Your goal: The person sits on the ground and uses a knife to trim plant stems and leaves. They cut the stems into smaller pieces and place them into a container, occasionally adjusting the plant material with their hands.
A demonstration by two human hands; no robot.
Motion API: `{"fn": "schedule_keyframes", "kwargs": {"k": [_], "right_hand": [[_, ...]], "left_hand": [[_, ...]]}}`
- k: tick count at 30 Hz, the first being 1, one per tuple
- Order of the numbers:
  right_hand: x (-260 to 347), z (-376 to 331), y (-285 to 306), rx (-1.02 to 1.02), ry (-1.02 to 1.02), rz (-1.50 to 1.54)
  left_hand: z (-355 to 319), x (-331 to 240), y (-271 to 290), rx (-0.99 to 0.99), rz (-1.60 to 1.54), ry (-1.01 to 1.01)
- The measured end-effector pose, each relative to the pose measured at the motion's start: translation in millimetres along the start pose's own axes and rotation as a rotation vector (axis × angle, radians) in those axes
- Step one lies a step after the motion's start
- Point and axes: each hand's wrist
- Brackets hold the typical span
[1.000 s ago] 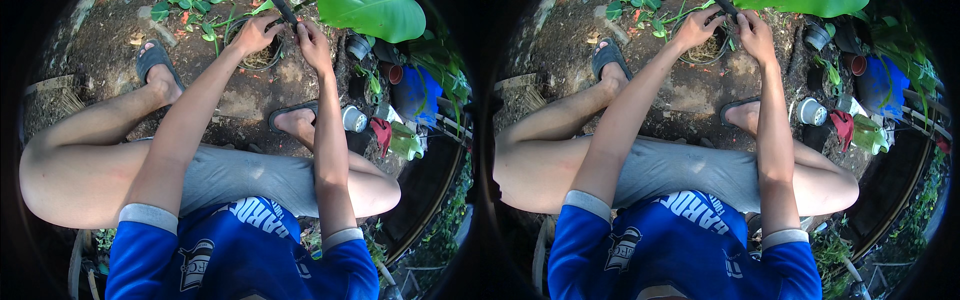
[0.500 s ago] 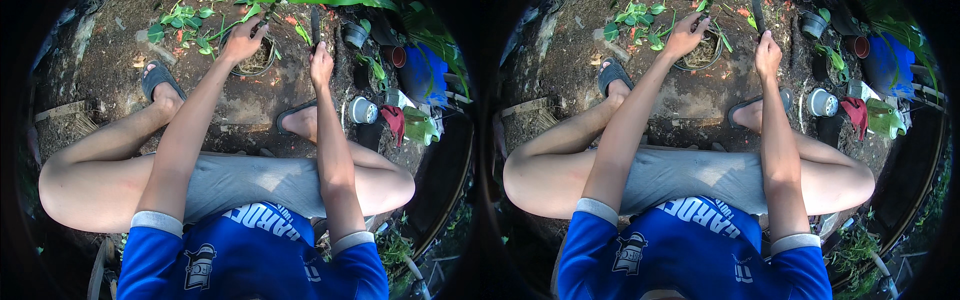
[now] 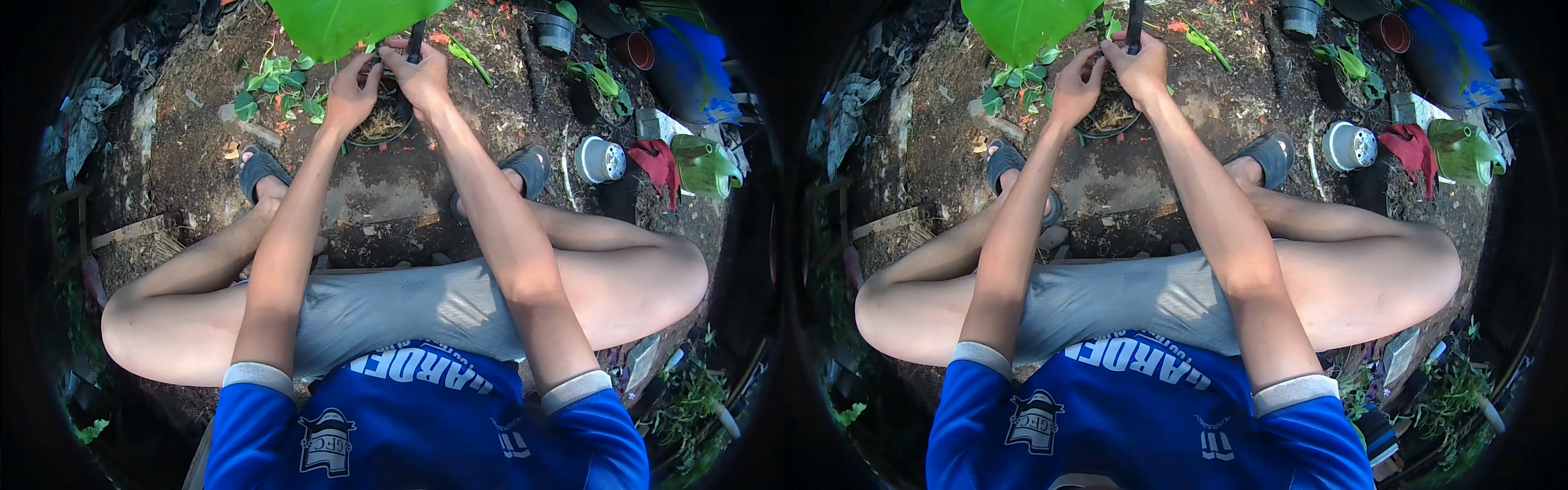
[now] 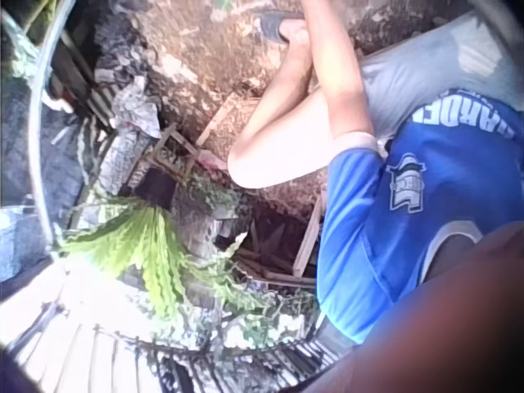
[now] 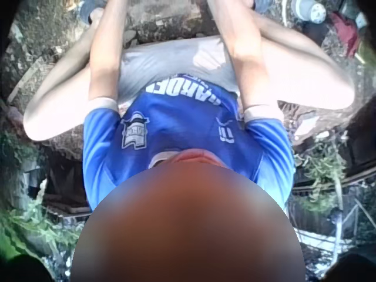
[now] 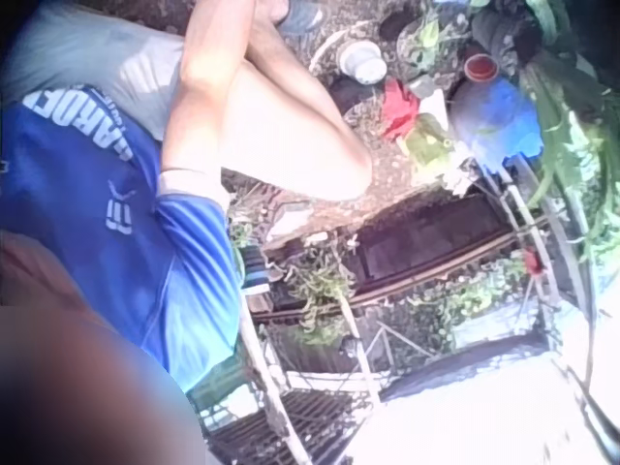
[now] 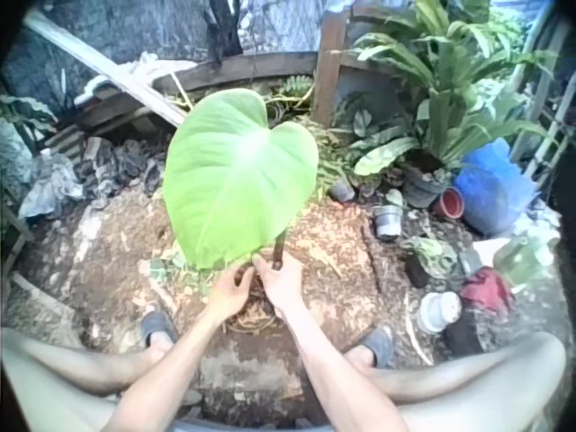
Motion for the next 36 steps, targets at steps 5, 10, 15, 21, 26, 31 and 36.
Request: {"fn": "schedule_keyframes", "kwargs": {"k": [5, 10, 15, 21, 26, 31, 36], "right_hand": [[6.7, -0.7, -0.5, -0.004, 0.07, -0.065], [5.1, -0.1, 3.2, 0.011, 0.075, -0.084], [-2.1, 9.1, 19.6, 0.038, -0.044, 0.089], [-22.0, 20.3, 41.9, -0.173, -0.255, -0.09], [-44.4, 16.9, 55.4, -0.127, -0.369, -0.081], [-68.7, -0.9, 61.6, -0.063, -0.49, -0.096], [-92.8, -37.5, 61.8, 0.049, -0.491, -0.292]], "left_hand": [[-0.6, -5.5, 1.5, -0.037, 0.042, -0.006], [-3.7, -10.9, 1.4, -0.05, -0.012, -0.006], [-4.0, -8.5, 5.1, -0.059, -0.001, -0.021], [-12.3, 24.6, 27.4, -0.346, 0.333, 0.07], [-28.7, 59.7, 50.5, -0.121, 0.265, 0.337], [-35.9, 73.6, 57.5, -0.031, 0.279, 0.329], [-39.1, 64.9, 57.1, 0.013, 0.383, 0.348]]}}
Point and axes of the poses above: each hand's wrist, its own z-axis towards the middle knuckle, its own y-axis out of the back of the hand, x = y × z, and after that the axes turned 12 degrees about -z, right-handed
